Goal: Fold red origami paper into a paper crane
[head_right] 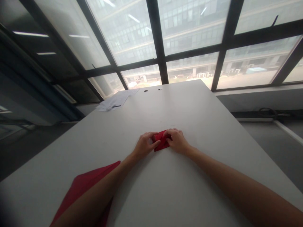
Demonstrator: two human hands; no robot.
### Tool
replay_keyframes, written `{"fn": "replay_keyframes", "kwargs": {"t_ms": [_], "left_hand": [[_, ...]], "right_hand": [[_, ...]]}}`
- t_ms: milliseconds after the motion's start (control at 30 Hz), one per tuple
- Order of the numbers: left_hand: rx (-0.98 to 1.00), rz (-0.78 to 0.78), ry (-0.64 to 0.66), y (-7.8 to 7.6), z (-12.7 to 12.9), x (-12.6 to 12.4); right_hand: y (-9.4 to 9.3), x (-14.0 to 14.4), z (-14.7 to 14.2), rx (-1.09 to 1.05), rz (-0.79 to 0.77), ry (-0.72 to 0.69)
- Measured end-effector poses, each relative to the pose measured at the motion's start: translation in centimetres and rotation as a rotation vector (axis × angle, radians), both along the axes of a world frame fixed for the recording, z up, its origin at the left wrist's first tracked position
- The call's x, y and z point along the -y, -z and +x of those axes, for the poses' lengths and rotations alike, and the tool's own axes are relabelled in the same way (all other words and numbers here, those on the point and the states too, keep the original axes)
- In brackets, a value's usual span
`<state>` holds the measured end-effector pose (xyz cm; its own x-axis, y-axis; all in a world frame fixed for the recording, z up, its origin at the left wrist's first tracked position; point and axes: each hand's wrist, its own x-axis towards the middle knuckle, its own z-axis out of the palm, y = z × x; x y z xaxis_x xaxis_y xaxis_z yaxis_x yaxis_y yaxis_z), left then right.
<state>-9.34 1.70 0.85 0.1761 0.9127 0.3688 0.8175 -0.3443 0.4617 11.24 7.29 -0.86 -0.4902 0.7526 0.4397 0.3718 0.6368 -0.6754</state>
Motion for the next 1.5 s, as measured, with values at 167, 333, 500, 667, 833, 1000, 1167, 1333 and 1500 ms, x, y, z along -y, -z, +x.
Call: {"fn": "replay_keyframes", "kwargs": {"t_ms": [167, 333, 500, 667, 833, 1000, 1167, 1333, 1500], "left_hand": [[0.000, 0.007, -0.025, 0.1, 0.1, -0.1], [0.080, -0.019, -0.022, 0.2, 0.0, -0.2], [0.099, -0.001, -0.036, 0.6, -0.3, -0.5], [-0.061, 0.068, -0.170, 0.5, -0.3, -0.1], [-0.162, 0.059, -0.092, 0.2, -0.5, 0.0], [-0.071, 0.016, -0.087, 0.3, -0.9, -0.5], [0.008, 0.019, -0.116, 0.4, -0.8, -0.7], [0.031, 0.013, -0.134, 0.4, -0.8, -0.6], [0.038, 0.018, -0.122, 0.6, -1.1, -0.7]], "right_hand": [[0.3, -0.2, 0.0, -0.061, 0.024, -0.018], [0.5, -0.3, 0.1, -0.035, 0.048, -0.015], [0.4, -0.1, 0.1, 0.054, 0.080, 0.000], [-0.4, 0.8, -0.2, 0.216, 0.132, 0.107], [-1.3, 1.8, -0.5, 0.352, 0.272, 0.106], [-1.6, 2.2, -0.5, 0.366, 0.318, -0.089], [-1.6, 2.0, -0.5, 0.357, 0.279, -0.114], [-1.3, 1.7, -0.3, 0.288, 0.228, -0.123], [-1.2, 1.7, -0.2, 0.252, 0.176, -0.102]]}}
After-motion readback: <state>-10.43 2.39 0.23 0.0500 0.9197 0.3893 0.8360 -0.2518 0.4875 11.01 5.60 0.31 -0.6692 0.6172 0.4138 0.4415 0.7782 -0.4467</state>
